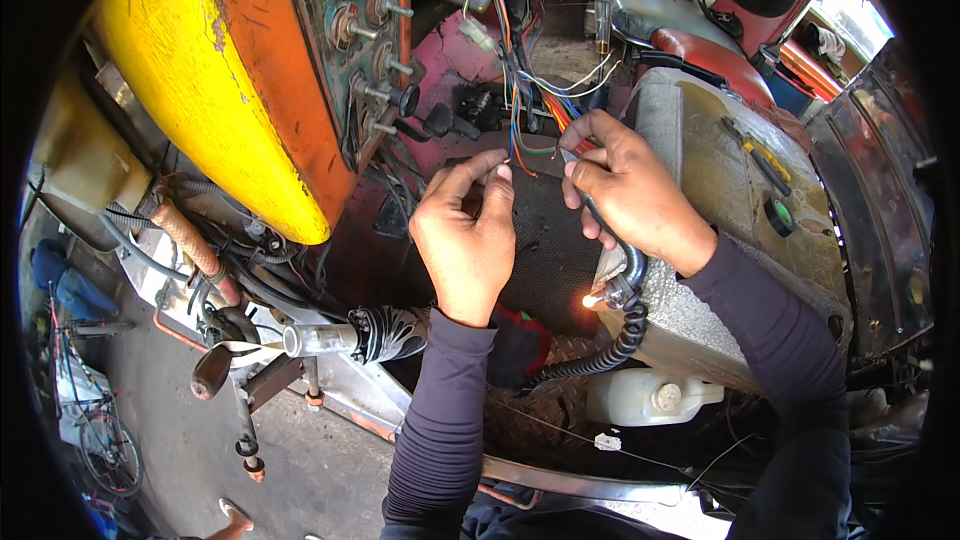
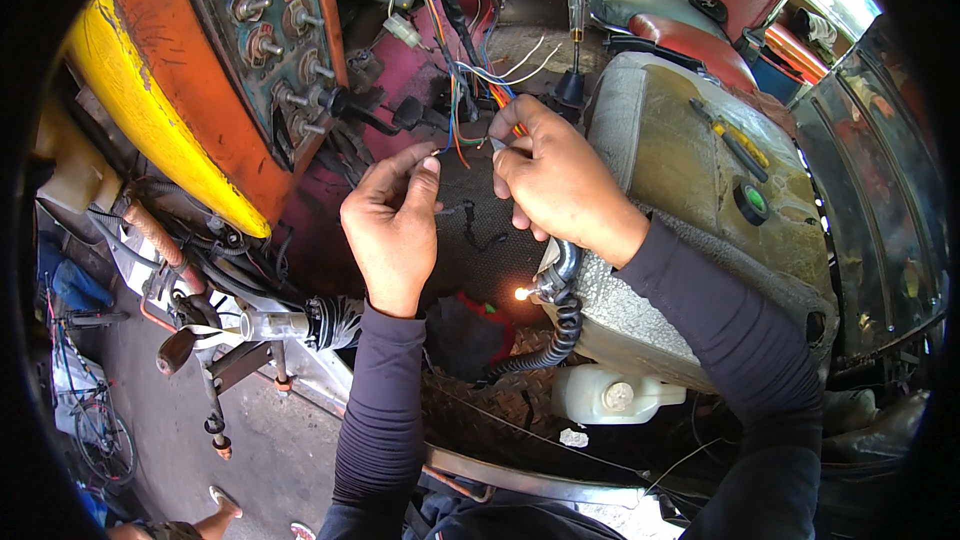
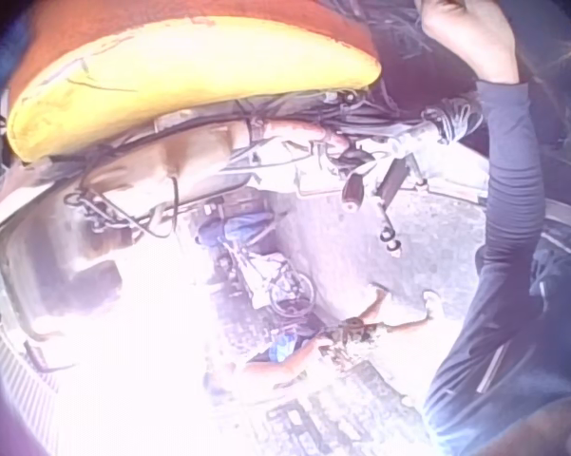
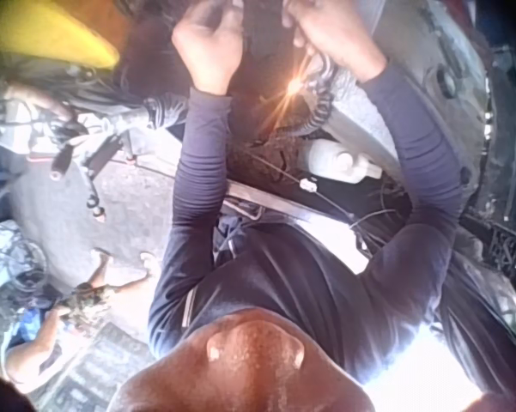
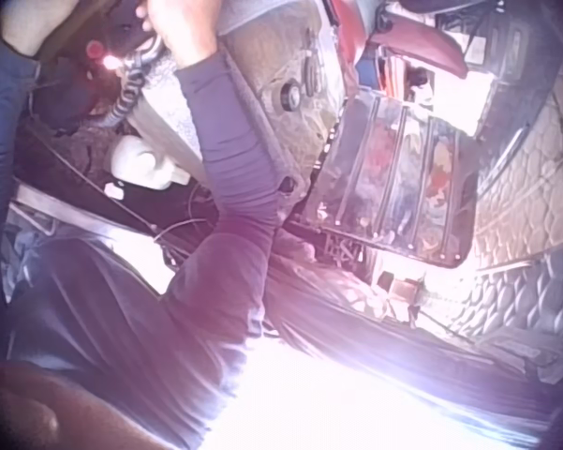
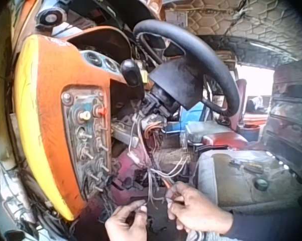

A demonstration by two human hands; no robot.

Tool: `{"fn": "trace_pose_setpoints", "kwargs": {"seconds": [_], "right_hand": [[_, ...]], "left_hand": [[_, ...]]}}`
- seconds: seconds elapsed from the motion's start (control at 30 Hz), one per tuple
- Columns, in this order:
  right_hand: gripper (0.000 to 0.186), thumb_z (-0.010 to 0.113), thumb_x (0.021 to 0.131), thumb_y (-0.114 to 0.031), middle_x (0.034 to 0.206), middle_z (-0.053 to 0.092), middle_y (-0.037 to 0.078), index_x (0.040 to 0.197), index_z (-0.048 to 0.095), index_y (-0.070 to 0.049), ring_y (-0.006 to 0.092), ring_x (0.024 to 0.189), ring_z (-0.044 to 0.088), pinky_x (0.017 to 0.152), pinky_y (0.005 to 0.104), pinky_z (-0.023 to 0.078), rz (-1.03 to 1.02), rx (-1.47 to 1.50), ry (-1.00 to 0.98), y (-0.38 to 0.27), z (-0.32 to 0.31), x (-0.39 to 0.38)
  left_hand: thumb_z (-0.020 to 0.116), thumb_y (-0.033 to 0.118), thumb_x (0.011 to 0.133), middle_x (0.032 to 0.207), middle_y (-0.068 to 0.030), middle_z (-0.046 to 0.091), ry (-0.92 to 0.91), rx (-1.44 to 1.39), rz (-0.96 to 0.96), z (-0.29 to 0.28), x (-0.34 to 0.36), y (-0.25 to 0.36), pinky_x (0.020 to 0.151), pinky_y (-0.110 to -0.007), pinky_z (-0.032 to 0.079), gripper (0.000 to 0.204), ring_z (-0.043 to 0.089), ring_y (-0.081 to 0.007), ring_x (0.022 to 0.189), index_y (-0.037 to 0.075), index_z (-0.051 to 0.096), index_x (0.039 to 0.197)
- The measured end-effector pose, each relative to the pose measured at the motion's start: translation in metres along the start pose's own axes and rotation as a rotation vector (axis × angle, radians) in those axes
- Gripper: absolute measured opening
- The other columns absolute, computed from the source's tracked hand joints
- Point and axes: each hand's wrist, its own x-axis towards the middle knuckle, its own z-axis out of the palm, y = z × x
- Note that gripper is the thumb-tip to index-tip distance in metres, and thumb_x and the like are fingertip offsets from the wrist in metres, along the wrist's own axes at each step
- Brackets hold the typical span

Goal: The person works on a vehicle's exposed wiring harness, separating and joining individual wires by hand. They repeatedly test connections using a handheld probe, creating small sparks at contact points to check continuity.

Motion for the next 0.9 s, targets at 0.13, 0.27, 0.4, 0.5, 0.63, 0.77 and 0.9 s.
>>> {"fn": "trace_pose_setpoints", "kwargs": {"seconds": [0.13,0.27,0.4,0.5,0.63,0.77,0.9], "right_hand": [[0.017,0.052,0.106,-0.006,0.076,0.062,0.007,0.122,0.048,-0.005,0.0116,0.048,0.057,0.035,0.026,0.04,-0.008,-0.008,-0.026,0.002,0.0,0.001],[0.017,0.052,0.105,-0.006,0.075,0.062,0.007,0.122,0.048,-0.005,0.0114,0.047,0.057,0.035,0.026,0.04,-0.026,0.007,-0.026,0.0,0.001,-0.001],[0.017,0.052,0.104,-0.006,0.075,0.062,0.006,0.12,0.049,-0.005,0.0113,0.047,0.057,0.035,0.0267,0.04,-0.009,0.013,-0.025,0.004,-0.001,0.005],[0.017,0.052,0.103,-0.007,0.075,0.062,0.005,0.119,0.051,-0.005,0.0115,0.048,0.057,0.036,0.0273,0.041,-0.032,-0.015,-0.014,0.0,0.002,0.0],[0.018,0.053,0.104,-0.005,0.076,0.062,0.005,0.122,0.049,-0.006,0.0111,0.047,0.055,0.035,0.026,0.039,-0.045,-0.04,-0.014,-0.002,0.005,-0.003],[0.019,0.052,0.104,-0.004,0.076,0.062,0.005,0.123,0.05,-0.006,0.0101,0.046,0.054,0.036,0.0254,0.038,-0.058,-0.066,-0.012,-0.003,0.006,-0.005],[0.017,0.053,0.102,-0.008,0.074,0.063,0.004,0.119,0.052,-0.007,0.0108,0.049,0.056,0.037,0.0284,0.04,-0.052,-0.062,0.001,-0.004,0.006,-0.006]], "left_hand": [[0.074,0.005,0.093,0.082,-0.0068,0.067,0.005,-0.016,0.003,-0.001,0.001,-0.001,0.063,-0.028,0.049,0.015,0.06,-0.01,0.067,0.0,0.079,0.106],[0.074,0.005,0.093,0.083,-0.0073,0.067,0.009,-0.008,0.014,-0.001,0.0,-0.003,0.063,-0.028,0.049,0.015,0.06,-0.0101,0.067,0.0,0.079,0.106],[0.074,0.004,0.093,0.083,-0.0075,0.068,0.014,-0.001,0.021,-0.002,0.0,-0.003,0.063,-0.028,0.05,0.015,0.061,-0.0101,0.067,0.0,0.078,0.106],[0.074,0.004,0.093,0.084,-0.0075,0.068,0.013,-0.028,0.001,-0.002,0.001,-0.003,0.063,-0.028,0.05,0.014,0.062,-0.01,0.067,0.0,0.078,0.106],[0.074,0.003,0.093,0.085,-0.0074,0.068,0.005,-0.019,-0.004,-0.003,0.001,-0.004,0.063,-0.028,0.05,0.014,0.062,-0.0099,0.068,0.0,0.078,0.106],[0.074,0.003,0.093,0.085,-0.0077,0.069,0.016,-0.026,0.007,-0.004,0.001,-0.006,0.064,-0.027,0.051,0.014,0.063,-0.0099,0.068,0.0,0.078,0.106],[0.074,0.003,0.093,0.086,-0.0082,0.069,0.021,-0.022,0.015,-0.005,0.001,-0.004,0.064,-0.028,0.051,0.014,0.064,-0.0106,0.069,0.001,0.079,0.106]]}}
